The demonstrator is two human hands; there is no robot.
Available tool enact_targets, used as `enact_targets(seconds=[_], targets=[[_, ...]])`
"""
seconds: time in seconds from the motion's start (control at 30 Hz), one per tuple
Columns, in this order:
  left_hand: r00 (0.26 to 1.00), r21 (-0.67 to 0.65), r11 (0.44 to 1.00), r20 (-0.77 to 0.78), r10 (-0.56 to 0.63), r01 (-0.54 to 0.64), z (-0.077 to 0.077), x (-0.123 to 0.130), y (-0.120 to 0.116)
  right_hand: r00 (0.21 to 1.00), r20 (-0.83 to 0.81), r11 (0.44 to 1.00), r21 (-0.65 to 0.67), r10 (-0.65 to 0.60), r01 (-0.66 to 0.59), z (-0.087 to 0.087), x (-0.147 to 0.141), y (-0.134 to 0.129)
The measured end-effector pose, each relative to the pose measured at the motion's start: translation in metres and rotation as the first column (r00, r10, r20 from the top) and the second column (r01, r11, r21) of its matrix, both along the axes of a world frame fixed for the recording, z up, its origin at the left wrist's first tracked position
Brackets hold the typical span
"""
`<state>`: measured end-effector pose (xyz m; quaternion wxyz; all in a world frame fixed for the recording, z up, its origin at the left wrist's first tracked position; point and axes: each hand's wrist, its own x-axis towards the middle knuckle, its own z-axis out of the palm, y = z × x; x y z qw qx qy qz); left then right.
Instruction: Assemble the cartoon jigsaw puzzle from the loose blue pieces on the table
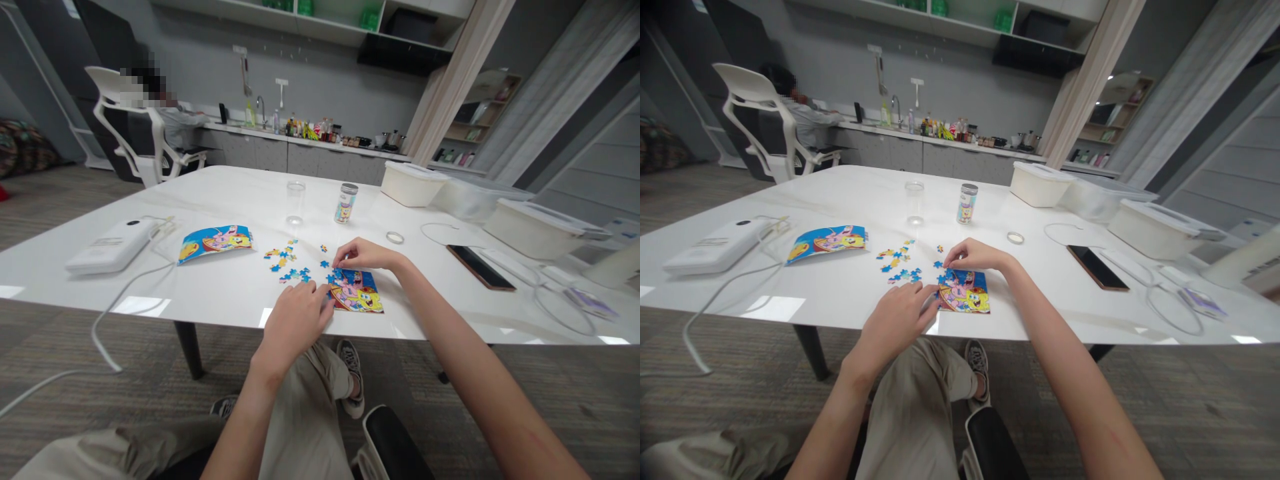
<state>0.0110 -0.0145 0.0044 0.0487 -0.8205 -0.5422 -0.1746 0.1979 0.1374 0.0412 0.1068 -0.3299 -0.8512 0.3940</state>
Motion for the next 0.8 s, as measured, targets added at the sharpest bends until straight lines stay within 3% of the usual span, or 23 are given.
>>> enact_targets(seconds=[0.8], targets=[[1.0,0.008,1.0,0.0,0.001,-0.001,-0.0015,0.0003,0.0014,0.998,0.043,0.999,-0.016,0.053,-0.052,0.0001,-0.0033,-0.0018]])
